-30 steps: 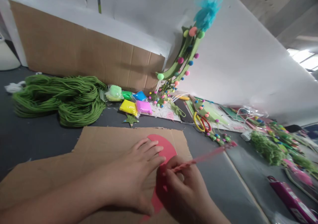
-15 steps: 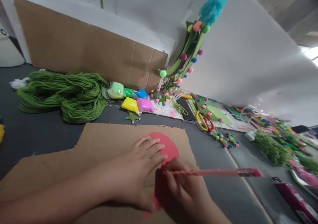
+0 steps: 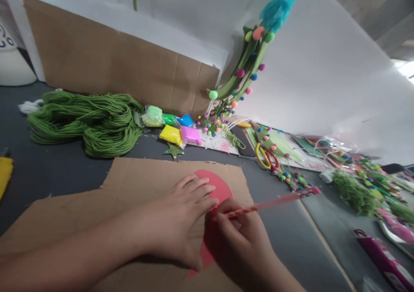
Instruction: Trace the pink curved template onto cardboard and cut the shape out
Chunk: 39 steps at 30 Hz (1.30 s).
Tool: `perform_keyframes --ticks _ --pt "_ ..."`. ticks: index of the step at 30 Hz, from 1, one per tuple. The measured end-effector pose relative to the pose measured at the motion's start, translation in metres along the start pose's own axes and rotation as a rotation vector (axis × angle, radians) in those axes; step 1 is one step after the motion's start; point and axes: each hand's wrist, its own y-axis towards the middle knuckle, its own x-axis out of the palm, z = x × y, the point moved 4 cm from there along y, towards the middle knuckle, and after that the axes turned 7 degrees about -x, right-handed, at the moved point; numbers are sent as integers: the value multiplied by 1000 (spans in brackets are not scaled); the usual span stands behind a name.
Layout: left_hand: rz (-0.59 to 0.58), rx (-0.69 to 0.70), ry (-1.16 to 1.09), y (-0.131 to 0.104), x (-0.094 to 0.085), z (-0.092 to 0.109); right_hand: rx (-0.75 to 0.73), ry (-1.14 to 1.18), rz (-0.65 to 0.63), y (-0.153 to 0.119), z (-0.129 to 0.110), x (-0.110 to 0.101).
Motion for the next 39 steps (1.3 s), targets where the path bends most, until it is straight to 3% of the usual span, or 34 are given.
perform_keyframes --ticks 7,13,20,27,33,39 --pt "68 53 -23 0 0 -1 -154 -184 -135 -3 -23 7" --pt "82 85 -9 0 5 -3 -173 -80 -248 -4 -33 16" --pt "49 59 -27 2 1 -1 -75 -62 -121 -4 -26 8" --pt "49 66 6 1 6 -3 -187 -134 -249 -4 -37 12" --pt "63 76 1 0 3 -2 -89 -75 -167 -4 -26 7" --pt "69 90 11 1 6 -4 -205 -87 -240 -7 -38 15"
